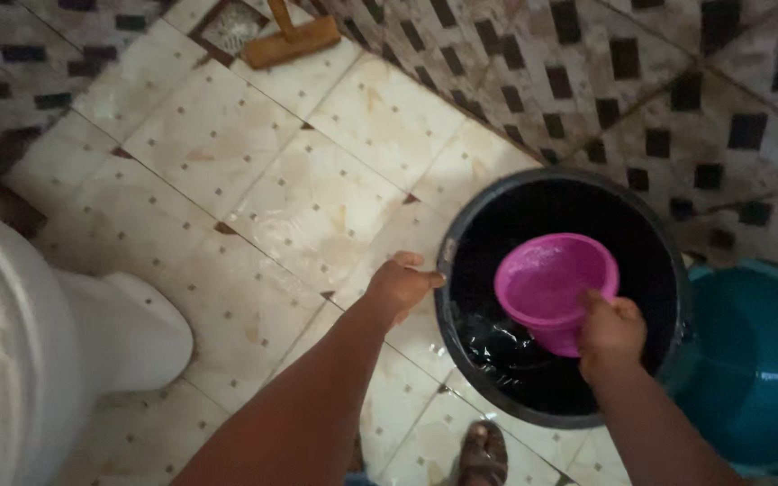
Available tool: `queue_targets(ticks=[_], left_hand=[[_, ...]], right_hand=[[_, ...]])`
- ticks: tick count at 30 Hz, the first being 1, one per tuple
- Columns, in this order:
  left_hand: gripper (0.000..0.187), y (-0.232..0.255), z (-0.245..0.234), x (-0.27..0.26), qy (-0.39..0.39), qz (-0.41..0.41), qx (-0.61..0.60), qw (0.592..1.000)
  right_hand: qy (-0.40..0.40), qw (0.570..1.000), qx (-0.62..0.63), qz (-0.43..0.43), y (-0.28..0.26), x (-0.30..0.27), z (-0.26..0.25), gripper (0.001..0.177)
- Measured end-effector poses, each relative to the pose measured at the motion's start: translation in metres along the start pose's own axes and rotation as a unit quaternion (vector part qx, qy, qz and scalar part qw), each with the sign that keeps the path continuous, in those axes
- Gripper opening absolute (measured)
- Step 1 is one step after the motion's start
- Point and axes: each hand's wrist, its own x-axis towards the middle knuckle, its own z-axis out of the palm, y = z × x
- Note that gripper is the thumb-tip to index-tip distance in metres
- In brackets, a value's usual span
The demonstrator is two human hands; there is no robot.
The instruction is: The person uses a wooden broom to sweep the tiled bathroom floor and then pours water from a pink cup into the toilet cistern multiple times. The person also uses a green brush to scrub the floor near the toilet.
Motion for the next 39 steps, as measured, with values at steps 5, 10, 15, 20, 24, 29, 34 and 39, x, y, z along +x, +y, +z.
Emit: queue_targets(ticks=[5,10,15,20,24,29,34,39], left_hand=[[0.053,0.018,0.031,-0.045,0.060,-0.048,0.096,0.992],[0.039,0.019,0.050,-0.079,0.087,-0.078,0.030,0.993],[0.032,-0.005,0.064,-0.095,0.074,-0.028,-0.111,0.991],[0.040,-0.019,0.058,-0.102,0.135,-0.010,-0.006,0.991],[0.055,-0.054,0.038,-0.119,0.263,-0.033,0.073,0.961],[0.067,-0.115,-0.009,-0.180,0.360,-0.086,0.048,0.928],[0.070,-0.167,-0.087,-0.268,0.413,-0.128,0.059,0.900],[0.071,-0.229,-0.158,-0.370,0.461,-0.216,0.048,0.860]], right_hand=[[-0.140,0.981,-0.131,-0.020,0.030,0.026,-0.001,0.021],[-0.051,0.841,-0.479,-0.246,-0.021,0.035,-0.026,0.048],[0.044,0.820,-0.471,-0.323,-0.052,0.054,-0.048,0.097],[-0.062,0.855,-0.418,-0.301,-0.069,0.067,-0.055,0.058],[-0.047,0.876,-0.413,-0.244,-0.052,0.026,-0.045,0.054],[-0.076,0.825,-0.469,-0.306,-0.023,-0.024,-0.016,0.061],[-0.171,0.808,-0.424,-0.371,0.030,-0.104,0.040,0.065],[-0.305,0.770,-0.409,-0.382,0.095,-0.211,0.090,0.064]])
